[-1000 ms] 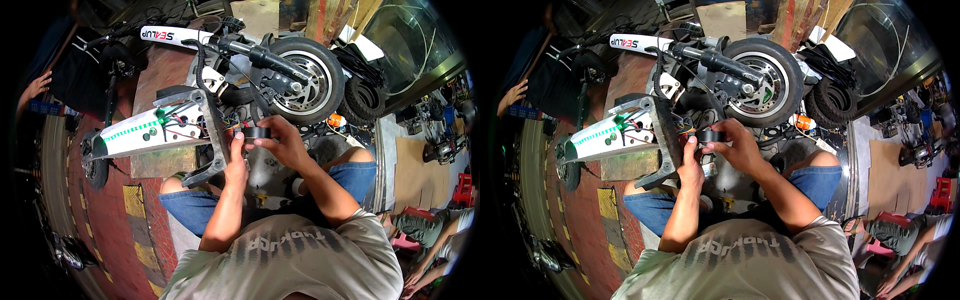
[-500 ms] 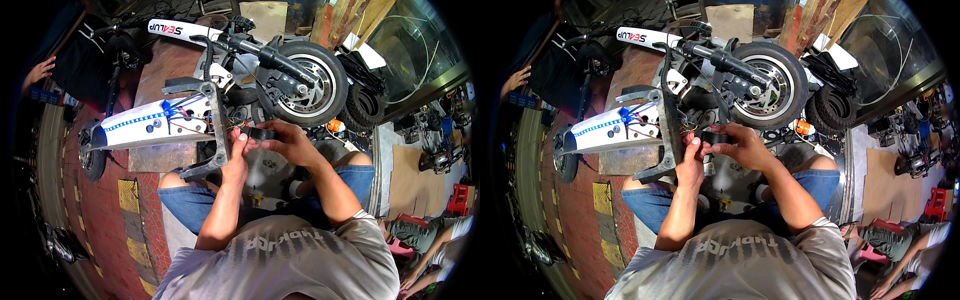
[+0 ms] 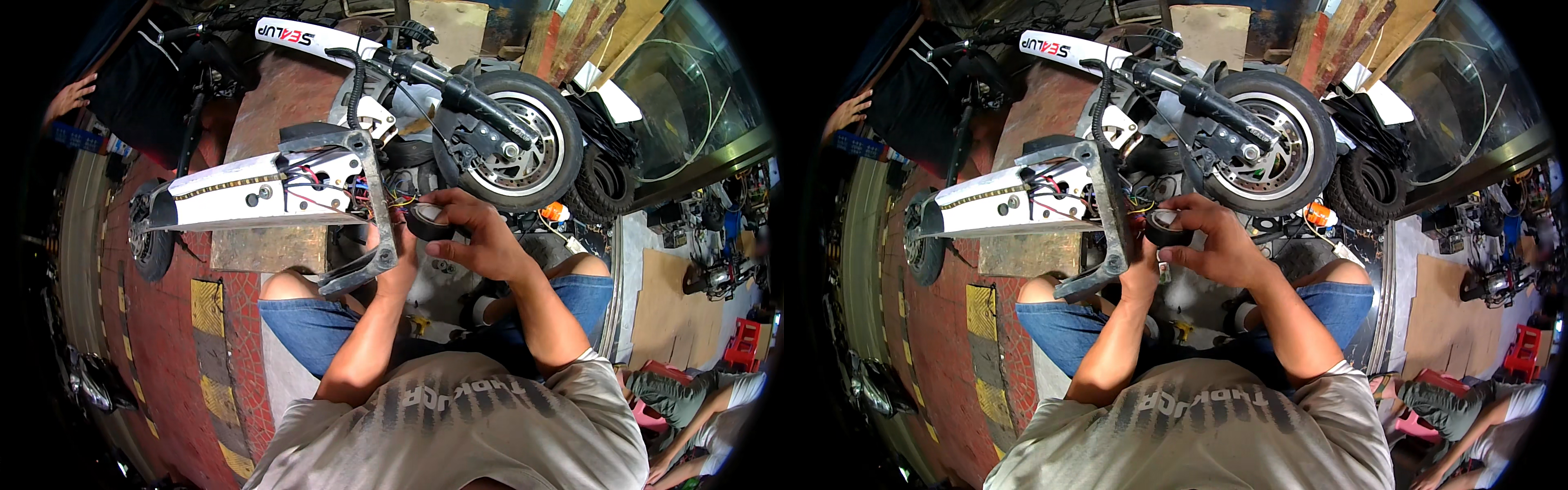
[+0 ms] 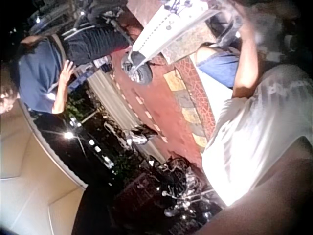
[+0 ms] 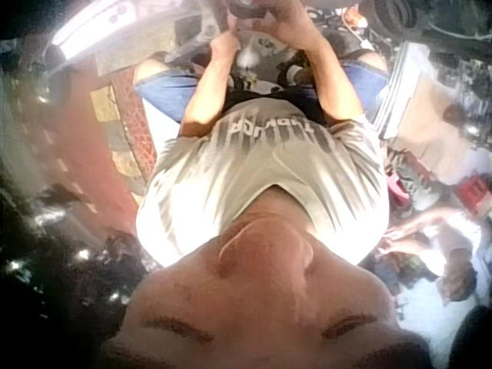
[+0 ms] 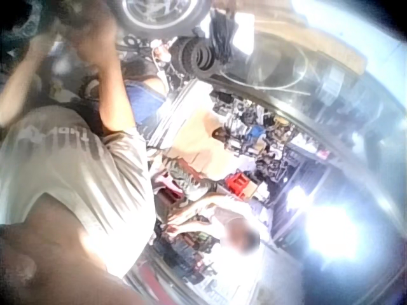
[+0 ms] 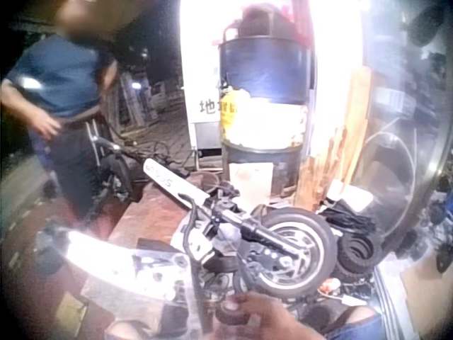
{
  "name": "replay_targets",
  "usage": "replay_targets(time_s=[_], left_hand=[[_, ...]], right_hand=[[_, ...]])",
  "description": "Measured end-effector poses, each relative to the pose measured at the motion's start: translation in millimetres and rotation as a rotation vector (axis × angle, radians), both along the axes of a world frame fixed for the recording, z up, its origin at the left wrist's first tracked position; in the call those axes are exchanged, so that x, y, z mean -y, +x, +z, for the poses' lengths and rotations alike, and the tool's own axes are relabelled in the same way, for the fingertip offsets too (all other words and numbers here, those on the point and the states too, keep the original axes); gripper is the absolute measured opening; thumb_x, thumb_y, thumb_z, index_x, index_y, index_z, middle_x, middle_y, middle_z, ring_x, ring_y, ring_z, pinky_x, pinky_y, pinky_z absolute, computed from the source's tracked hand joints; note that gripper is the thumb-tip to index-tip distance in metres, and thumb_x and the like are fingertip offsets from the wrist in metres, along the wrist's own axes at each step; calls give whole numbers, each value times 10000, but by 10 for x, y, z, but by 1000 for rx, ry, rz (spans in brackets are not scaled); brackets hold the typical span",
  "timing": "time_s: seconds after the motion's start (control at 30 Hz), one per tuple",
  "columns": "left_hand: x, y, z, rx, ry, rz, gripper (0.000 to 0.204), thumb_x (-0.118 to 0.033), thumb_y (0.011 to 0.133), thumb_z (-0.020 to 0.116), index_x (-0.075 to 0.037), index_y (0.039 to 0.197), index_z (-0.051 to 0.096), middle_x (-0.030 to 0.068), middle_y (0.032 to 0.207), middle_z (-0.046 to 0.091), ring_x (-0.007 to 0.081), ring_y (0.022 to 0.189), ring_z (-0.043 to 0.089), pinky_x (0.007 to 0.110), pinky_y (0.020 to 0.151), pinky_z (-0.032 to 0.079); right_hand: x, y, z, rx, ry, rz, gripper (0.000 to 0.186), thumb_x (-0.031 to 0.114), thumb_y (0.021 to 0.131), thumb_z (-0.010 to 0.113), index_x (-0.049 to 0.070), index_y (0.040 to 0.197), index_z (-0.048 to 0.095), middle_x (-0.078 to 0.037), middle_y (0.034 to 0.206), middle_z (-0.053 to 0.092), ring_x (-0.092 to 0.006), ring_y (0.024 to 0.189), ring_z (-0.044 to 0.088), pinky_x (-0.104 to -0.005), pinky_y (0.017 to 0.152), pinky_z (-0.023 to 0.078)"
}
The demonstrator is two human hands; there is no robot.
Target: The person manipulates the internal wiring and electronic components inside the base of an electric scooter, connecting small wire plugs and then fitting a plastic casing back onto the scooter body by hand.
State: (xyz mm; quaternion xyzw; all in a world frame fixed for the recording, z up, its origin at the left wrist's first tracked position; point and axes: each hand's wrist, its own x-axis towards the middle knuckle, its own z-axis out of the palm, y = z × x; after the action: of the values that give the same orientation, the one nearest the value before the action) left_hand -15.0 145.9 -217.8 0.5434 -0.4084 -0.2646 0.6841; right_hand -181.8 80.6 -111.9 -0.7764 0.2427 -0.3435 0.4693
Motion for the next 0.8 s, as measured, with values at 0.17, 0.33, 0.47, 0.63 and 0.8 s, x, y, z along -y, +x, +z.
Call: replay_targets(time_s=[0.17,0.33,0.47,0.63,0.8], left_hand=[[-28,-89,139,-216,55,-11,244,-182,1034,741,-9,1180,651,55,1029,707,146,890,647,315,808,535],[-24,-59,113,-589,107,-119,271,-179,1051,715,-19,1259,652,49,1076,708,133,951,646,307,843,525],[42,-135,128,-723,15,-190,337,-162,1049,714,-17,1336,615,72,1176,707,151,1066,656,322,941,529],[254,-249,-38,-727,-176,-210,385,-168,1041,732,-14,1362,588,103,1254,690,189,1147,661,355,1036,528],[397,-126,-293,-736,-119,-221,396,-195,1032,752,-6,1347,603,100,1233,692,198,1159,660,374,1041,526]], right_hand=[[111,-41,-47,-19,75,-39,291,212,862,904,-8,948,733,-137,1352,692,-214,1012,696,-351,848,538],[104,-42,141,-140,97,-55,297,160,856,902,-3,997,697,-114,1332,702,-190,1051,682,-332,866,529],[65,-39,150,-102,241,-103,470,-9,854,865,1,1252,614,-98,1341,680,-175,1183,655,-316,997,520],[173,-21,-52,184,346,-35,637,-85,865,815,12,1427,531,-90,1334,665,-177,1238,650,-325,1075,510],[149,140,-42,333,593,-104,543,-115,925,727,-10,1421,533,-85,1274,675,-161,1182,659,-305,1038,530]])
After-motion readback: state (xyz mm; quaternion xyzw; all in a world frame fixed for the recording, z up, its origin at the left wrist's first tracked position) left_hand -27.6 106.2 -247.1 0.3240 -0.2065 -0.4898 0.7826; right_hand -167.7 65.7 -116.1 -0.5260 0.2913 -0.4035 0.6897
